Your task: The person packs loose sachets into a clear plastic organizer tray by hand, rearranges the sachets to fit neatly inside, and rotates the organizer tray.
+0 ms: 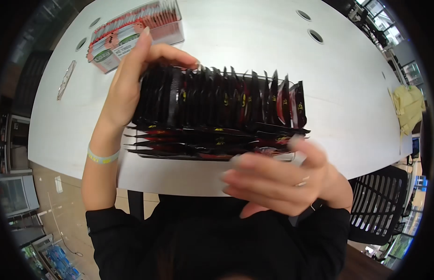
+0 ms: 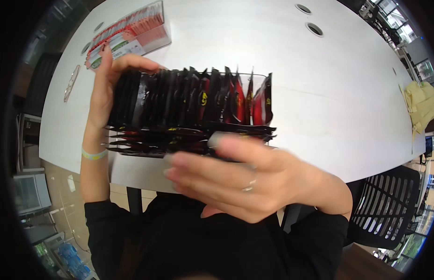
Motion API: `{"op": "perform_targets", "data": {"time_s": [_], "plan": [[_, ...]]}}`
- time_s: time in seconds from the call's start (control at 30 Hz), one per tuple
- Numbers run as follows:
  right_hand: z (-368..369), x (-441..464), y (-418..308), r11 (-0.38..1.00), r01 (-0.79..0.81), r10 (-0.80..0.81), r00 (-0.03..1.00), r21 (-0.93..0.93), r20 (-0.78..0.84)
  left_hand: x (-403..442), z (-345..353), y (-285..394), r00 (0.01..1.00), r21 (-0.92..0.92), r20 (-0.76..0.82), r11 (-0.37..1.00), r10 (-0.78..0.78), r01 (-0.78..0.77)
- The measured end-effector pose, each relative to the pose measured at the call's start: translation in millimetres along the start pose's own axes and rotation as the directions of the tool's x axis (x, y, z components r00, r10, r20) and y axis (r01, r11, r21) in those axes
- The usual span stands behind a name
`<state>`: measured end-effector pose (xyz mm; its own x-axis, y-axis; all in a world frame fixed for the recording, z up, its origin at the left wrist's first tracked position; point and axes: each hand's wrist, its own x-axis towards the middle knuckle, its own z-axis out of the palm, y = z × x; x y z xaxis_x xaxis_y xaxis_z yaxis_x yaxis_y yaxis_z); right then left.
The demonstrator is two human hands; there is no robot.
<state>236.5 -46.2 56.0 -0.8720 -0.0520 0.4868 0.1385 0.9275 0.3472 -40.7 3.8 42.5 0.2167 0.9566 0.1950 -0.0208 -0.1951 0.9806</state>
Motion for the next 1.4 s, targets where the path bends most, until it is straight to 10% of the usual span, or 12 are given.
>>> {"op": "perform_targets", "data": {"time_s": [0.2,0.7,1.4], "plan": [[10.0,7.1,-16.5,0.977,-0.085,0.123,0.974,-0.195,0.188,2.9,-3.8,-0.9,0.995,0.078,0.062,0.993,0.082,-0.087],[42.6,0.9,-18.8,0.946,-0.306,0.278,0.935,-0.106,-0.220,-7.9,4.8,-2.7,0.998,0.089,-0.054,0.995,0.040,-0.035],[31.4,-10.4,-9.2,0.997,0.026,-0.010,0.972,0.067,-0.234,-8.7,3.9,0.0,1.000,0.132,0.001,0.991,0.027,-0.027]]}}
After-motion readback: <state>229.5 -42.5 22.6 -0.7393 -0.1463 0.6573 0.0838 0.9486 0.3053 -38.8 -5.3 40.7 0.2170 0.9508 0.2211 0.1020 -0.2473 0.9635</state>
